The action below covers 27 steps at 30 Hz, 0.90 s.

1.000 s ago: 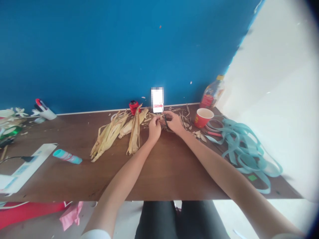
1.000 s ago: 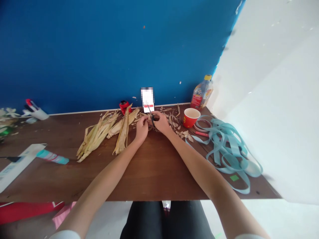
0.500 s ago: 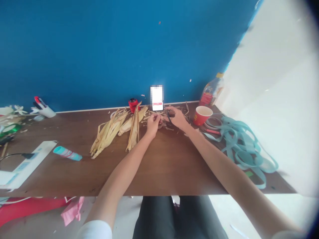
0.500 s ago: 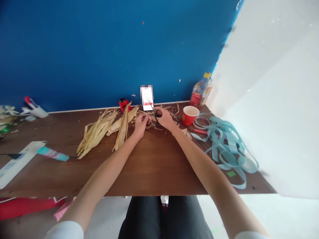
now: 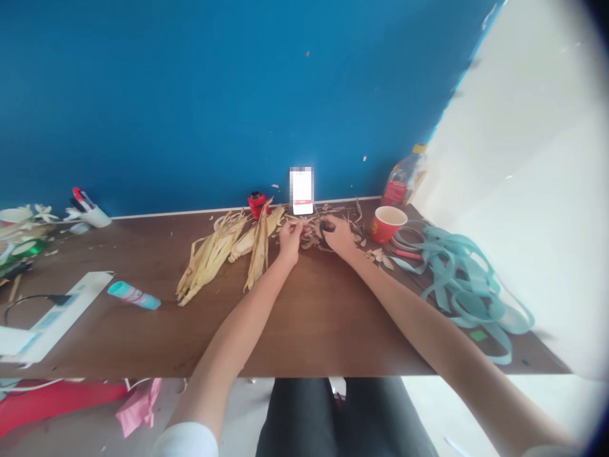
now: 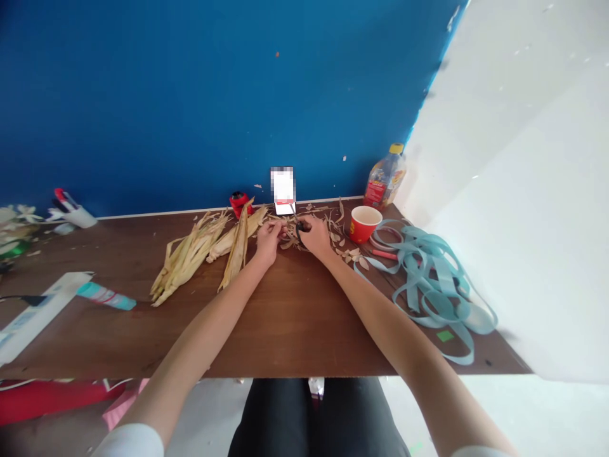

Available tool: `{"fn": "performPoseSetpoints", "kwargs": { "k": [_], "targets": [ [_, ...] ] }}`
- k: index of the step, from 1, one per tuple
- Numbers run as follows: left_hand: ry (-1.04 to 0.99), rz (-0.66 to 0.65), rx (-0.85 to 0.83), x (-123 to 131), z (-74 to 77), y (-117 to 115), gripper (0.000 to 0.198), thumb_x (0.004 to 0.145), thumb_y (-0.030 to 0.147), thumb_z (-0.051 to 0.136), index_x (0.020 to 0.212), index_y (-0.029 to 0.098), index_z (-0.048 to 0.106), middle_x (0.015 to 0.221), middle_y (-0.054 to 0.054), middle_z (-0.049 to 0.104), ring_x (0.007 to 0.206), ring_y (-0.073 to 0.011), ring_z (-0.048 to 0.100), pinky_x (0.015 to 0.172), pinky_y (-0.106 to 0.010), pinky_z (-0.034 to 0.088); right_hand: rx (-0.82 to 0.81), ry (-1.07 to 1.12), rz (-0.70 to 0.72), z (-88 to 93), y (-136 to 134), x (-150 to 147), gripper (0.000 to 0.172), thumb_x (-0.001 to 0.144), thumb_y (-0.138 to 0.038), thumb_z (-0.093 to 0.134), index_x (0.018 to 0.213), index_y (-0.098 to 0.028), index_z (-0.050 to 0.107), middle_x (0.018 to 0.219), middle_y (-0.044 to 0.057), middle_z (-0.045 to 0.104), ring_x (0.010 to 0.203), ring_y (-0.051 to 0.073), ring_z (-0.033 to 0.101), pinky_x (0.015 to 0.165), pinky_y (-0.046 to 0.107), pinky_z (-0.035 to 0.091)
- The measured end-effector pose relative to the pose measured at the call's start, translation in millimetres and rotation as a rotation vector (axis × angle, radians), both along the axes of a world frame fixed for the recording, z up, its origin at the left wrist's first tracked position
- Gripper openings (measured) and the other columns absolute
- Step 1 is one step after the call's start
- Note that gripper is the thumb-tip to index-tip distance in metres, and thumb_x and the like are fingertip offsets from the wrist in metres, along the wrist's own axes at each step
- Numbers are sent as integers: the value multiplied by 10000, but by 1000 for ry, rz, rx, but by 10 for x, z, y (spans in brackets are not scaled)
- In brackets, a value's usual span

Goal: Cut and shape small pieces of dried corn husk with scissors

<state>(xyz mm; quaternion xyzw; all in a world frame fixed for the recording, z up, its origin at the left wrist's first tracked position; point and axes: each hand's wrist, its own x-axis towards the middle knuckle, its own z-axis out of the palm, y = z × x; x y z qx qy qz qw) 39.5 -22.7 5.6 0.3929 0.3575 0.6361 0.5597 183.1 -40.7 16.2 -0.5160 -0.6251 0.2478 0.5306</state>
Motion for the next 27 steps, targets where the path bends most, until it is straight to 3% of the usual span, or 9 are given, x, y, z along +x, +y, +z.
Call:
{"fn": "performPoseSetpoints", "kwargs": {
  "k": [9, 15, 27],
  "targets": [
    [-242, 32, -61, -50, -44, 91, 280, 667, 283, 798, 815, 140, 609, 784, -21, 635, 678, -67, 587, 671, -203, 459, 16, -487, -87, -16, -97, -87, 227, 696, -252, 586, 872, -238, 729, 771, -1, 710, 697, 177, 607, 615, 248, 389],
    [-244, 43, -42, -42, -71, 103, 264, 666, 271, 796, 812, 141, 617, 729, -3, 604, 642, -64, 560, 637, -201, 436, -33, -531, -80, -6, -93, -82, 287, 698, -271, 590, 949, -264, 729, 750, -10, 702, 683, 167, 601, 595, 240, 369],
    [-208, 81, -21, -39, -60, 94, 273, 654, 283, 795, 792, 140, 607, 729, -4, 593, 641, -64, 539, 592, -185, 400, -43, -577, -68, 14, -108, -91, 257, 718, -268, 565, 915, -253, 730, 731, 0, 689, 676, 165, 579, 576, 236, 337]
  ]
}}
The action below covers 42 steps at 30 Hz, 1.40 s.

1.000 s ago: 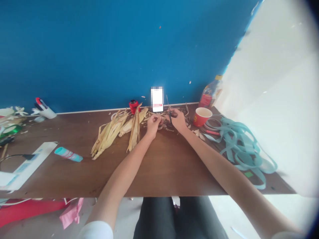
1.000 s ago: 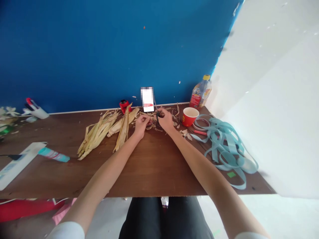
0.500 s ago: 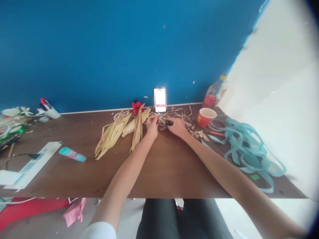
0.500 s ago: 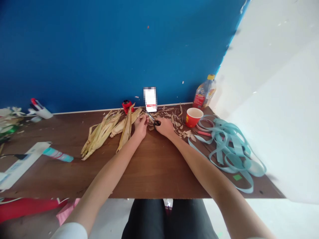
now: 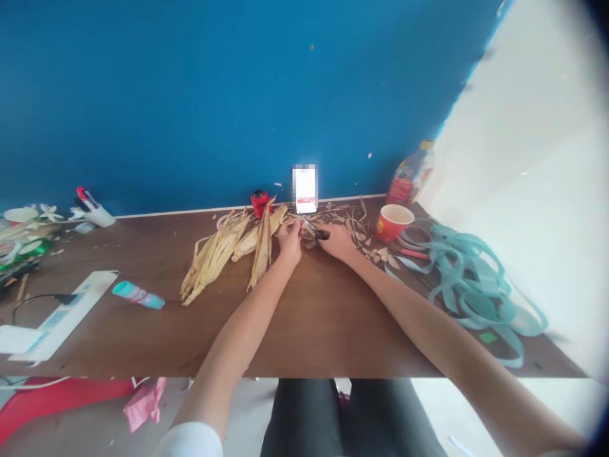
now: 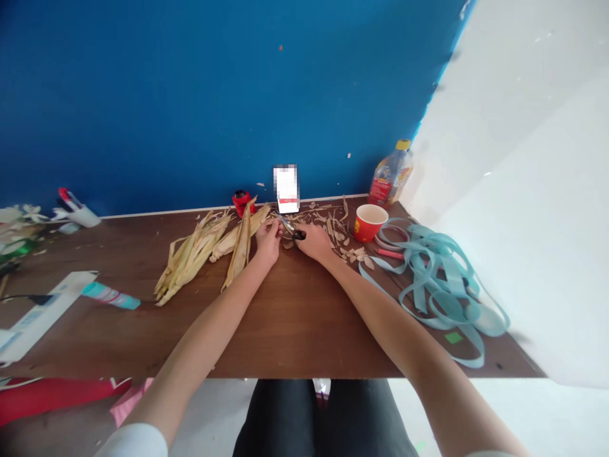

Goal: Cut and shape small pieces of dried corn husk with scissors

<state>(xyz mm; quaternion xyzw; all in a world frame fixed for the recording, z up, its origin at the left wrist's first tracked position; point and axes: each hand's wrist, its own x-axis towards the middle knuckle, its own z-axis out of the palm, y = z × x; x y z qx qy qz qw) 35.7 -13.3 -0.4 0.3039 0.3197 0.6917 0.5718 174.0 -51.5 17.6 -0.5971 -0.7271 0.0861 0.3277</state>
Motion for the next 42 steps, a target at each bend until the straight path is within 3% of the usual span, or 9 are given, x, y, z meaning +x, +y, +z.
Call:
{"fn": "performPoseSetpoints", "kwargs": {
  "k": [20, 31, 35, 42],
  "targets": [
    [-16, 85, -43, -2, 0, 15, 224, 671, 289, 777, 751, 142, 629, 707, 5, 563, 644, -63, 518, 602, -193, 385, -32, -76, 45, -29, 42, 34, 242, 699, -260, 546, 851, -262, 734, 747, 7, 694, 704, 168, 590, 570, 236, 328],
    [17, 72, -42, 4, -17, 28, 262, 666, 297, 787, 800, 138, 626, 667, 17, 548, 597, -53, 493, 580, -192, 378, -40, -80, -54, 24, -5, -7, 271, 697, -308, 584, 930, -293, 722, 772, -1, 704, 736, 193, 613, 586, 249, 358],
    [2, 87, -55, 7, -14, 28, 341, 644, 304, 808, 862, 153, 594, 681, 18, 566, 597, -59, 507, 584, -197, 385, -42, -56, -41, 23, 10, 7, 267, 696, -305, 590, 926, -283, 725, 769, 1, 702, 732, 188, 610, 591, 247, 366],
    [16, 42, -55, -1, -4, 18, 294, 661, 325, 793, 775, 145, 591, 662, 22, 548, 599, -49, 501, 584, -180, 379, -26, -1, 27, -4, 28, 36, 253, 708, -301, 578, 906, -252, 727, 743, 2, 690, 696, 165, 594, 596, 235, 368]
  ]
}}
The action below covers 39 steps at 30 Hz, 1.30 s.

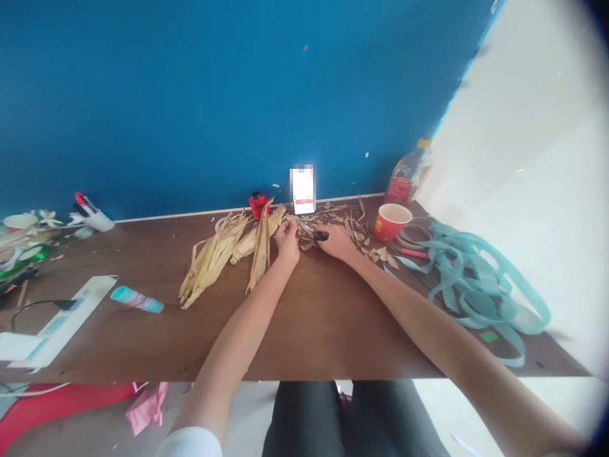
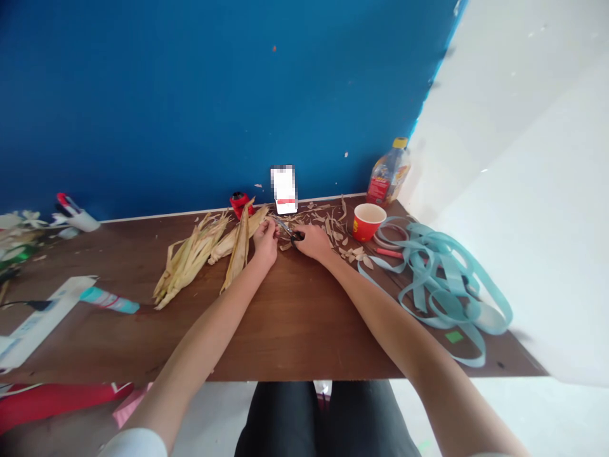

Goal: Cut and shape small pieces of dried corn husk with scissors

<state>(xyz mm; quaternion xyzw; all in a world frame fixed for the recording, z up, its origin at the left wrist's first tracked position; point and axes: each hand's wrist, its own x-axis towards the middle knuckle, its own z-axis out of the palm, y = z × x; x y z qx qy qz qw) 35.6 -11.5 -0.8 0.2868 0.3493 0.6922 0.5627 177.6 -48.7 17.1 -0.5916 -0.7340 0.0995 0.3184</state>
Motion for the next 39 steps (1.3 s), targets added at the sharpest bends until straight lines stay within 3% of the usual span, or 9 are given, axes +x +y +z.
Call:
{"fn": "performPoseSetpoints", "kwargs": {
  "k": [39],
  "targets": [
    [1, 1, -3, -1, 20, -11, 228, 670, 259, 785, 734, 141, 601, 639, 27, 534, 570, -49, 466, 578, -198, 365, -8, -78, -11, -8, 16, -3, 272, 719, -278, 576, 940, -268, 735, 820, 11, 716, 748, 185, 608, 604, 247, 353]
  ]
}}
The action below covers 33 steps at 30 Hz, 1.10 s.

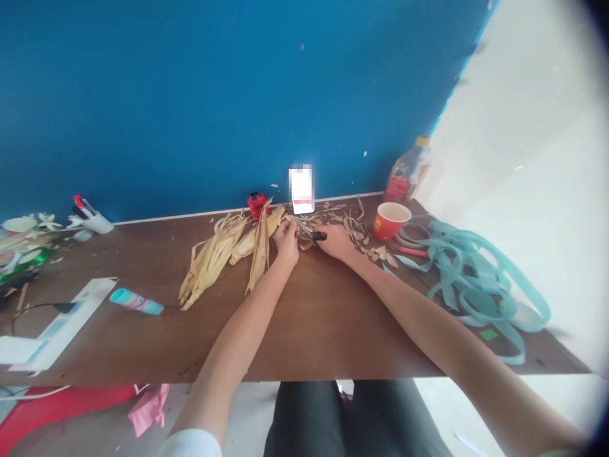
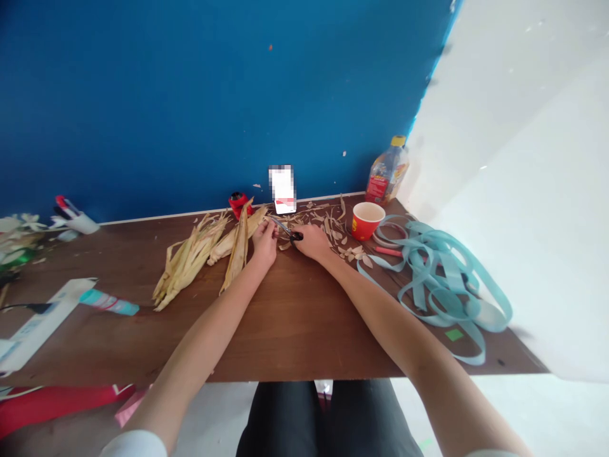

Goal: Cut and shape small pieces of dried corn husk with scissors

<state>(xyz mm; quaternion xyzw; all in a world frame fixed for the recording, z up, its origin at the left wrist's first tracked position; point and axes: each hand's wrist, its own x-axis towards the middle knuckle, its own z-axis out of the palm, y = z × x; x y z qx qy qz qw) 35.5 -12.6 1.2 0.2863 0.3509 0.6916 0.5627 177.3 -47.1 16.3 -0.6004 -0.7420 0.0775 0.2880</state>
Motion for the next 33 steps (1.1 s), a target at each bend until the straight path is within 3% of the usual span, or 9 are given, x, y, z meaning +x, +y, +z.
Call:
{"fn": "performPoseSetpoints", "kwargs": {
  "k": [12, 20, 33],
  "targets": [
    [-17, 40, -13, 6, 24, -14, 217, 626, 251, 780, 766, 127, 671, 624, 22, 534, 564, -43, 458, 553, -187, 366, -25, -47, -26, -24, 28, 31, 265, 707, -260, 576, 915, -290, 737, 825, 6, 715, 777, 197, 606, 599, 248, 351],
    [48, 42, -19, 24, 43, -21, 116, 683, 223, 683, 687, 136, 605, 602, 31, 492, 552, -61, 452, 532, -196, 352, 17, 124, -95, 22, -23, 32, 285, 719, -255, 548, 938, -250, 730, 751, 7, 697, 696, 163, 586, 566, 235, 329],
    [197, -32, 115, 23, -8, -33, 289, 714, 405, 724, 769, 147, 606, 657, 13, 536, 583, -69, 491, 557, -194, 381, 17, 147, -21, -33, 2, 12, 261, 690, -304, 604, 920, -270, 721, 719, -14, 667, 675, 159, 570, 588, 241, 351]
  ]
}}
